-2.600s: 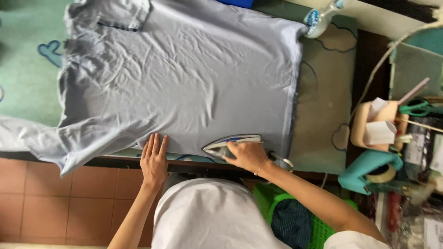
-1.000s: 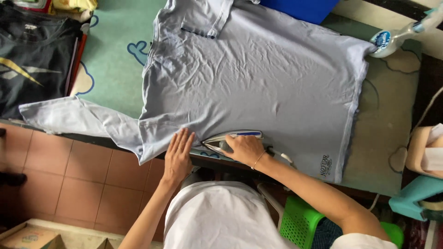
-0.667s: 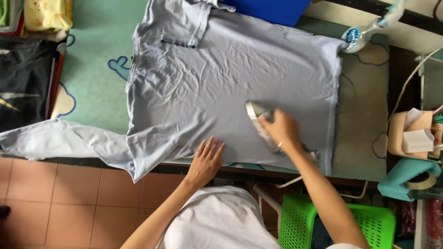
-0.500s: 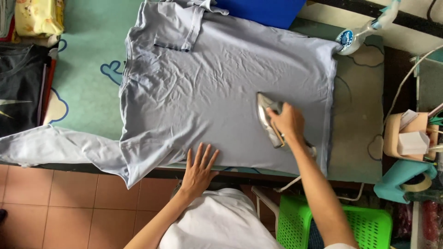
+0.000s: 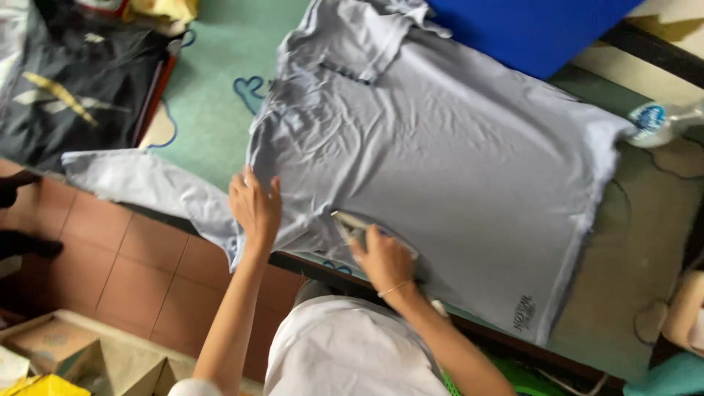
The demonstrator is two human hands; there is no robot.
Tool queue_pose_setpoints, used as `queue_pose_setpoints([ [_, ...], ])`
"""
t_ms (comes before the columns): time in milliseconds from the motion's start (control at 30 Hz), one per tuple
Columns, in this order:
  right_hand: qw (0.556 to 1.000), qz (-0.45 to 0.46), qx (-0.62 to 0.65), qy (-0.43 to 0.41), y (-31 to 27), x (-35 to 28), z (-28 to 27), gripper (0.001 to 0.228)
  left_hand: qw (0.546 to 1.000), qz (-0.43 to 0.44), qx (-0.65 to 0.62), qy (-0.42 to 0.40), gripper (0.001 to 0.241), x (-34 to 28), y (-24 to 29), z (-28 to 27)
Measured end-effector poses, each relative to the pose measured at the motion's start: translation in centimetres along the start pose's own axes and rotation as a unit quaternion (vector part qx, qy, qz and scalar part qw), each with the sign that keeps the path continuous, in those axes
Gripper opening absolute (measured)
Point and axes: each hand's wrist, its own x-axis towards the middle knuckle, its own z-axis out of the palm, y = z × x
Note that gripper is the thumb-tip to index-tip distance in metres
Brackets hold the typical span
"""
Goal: The person irons a light gray t-shirt on a table using an electric iron, smoothing the sleeves and body. They then use a blue folding board to fold the shirt into a compact rectangle and place it on a stack of other folded clothes.
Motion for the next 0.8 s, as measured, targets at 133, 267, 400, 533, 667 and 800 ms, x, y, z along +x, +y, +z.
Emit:
queue_pose_setpoints([
  [133,0.999,0.047,0.005,0.021,4.6,2.4,-1.1,0.057,0.985,-0.108,0.081,-0.104,0.068,3.5,-3.5,6.4],
  [267,0.997,0.026,-0.041,0.057,5.0,3.6,-0.4,0.054,0.982,-0.133,-0.073,-0.108,0.026,4.7,-5.5,5.5],
  [400,0.994,-0.084,-0.062,0.015,-1.1,1.1,0.4,0.046,0.978,-0.145,-0.130,-0.079,0.020,4.9,-7.6,7.6],
  [533,0.992,-0.093,-0.079,0.043,-1.4,3.4,1.8,0.046,0.984,-0.105,-0.107,-0.098,0.017,4.8,-6.7,5.6],
  [667,0.999,-0.007,-0.037,0.031,-2.0,6.6,1.4,0.056,0.980,-0.107,-0.127,-0.111,0.031,4.6,-7.8,4.7],
  [800,0.991,-0.121,-0.044,-0.024,-8.1,6.5,0.0,0.045,0.970,-0.097,-0.180,-0.131,0.030,5.8,-8.6,5.0],
])
